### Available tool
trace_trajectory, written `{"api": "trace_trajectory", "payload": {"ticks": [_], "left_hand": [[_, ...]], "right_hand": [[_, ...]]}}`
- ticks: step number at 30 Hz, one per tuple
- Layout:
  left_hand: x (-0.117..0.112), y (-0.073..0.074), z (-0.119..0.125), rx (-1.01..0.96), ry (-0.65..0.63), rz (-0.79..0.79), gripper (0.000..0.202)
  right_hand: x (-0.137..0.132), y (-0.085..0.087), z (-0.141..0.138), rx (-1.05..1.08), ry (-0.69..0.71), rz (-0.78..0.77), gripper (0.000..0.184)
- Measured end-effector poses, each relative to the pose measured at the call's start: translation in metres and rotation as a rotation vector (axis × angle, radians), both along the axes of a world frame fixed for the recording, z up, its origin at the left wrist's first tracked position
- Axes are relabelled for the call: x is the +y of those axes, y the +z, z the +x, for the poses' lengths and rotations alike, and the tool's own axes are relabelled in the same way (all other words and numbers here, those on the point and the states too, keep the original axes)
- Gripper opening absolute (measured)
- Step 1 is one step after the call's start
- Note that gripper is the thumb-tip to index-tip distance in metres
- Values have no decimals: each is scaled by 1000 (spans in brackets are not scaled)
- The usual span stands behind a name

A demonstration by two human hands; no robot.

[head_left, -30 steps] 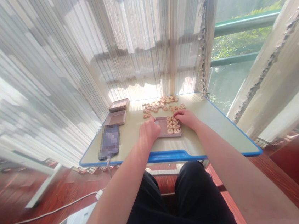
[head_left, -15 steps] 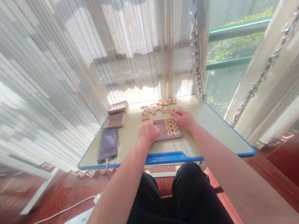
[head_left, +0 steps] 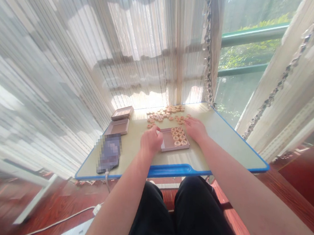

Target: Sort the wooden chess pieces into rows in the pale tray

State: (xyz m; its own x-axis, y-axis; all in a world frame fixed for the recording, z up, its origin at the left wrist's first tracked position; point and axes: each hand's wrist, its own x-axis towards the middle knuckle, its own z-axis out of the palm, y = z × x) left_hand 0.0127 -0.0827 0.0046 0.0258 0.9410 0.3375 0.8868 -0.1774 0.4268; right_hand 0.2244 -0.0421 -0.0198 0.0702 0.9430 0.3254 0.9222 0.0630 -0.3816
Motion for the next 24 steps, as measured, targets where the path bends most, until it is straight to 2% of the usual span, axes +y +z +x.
{"api": "trace_trajectory", "payload": {"ticks": [2,4,6,8,10,13,15,17,20,24], "left_hand": [[5,10,-3,-65,33,30,33],[17,23,-6,-122,-3,47,36],[34,35,-9,-125,-26,114,39],[57,39,-11,-112,-26,193,39],[81,31,-14,-120,-11,215,40],[111,4,-16,-121,-18,211,38],[122,-15,-16,-86,-50,179,36],[128,-26,-14,-73,-39,173,39],[132,-30,-13,-66,-36,89,41],[137,-27,-16,-196,-28,25,42]], "right_hand": [[1,-1,0,-31,4,45,42],[3,0,2,-89,-11,85,42],[10,3,7,-175,4,108,43],[22,5,15,-244,59,69,45],[34,5,22,-218,47,-45,53],[48,0,27,-192,102,-189,59],[50,-3,30,-214,147,-220,58],[50,-5,32,-232,172,-214,58],[58,2,33,-224,218,-93,56],[96,17,24,-170,224,207,44]]}}
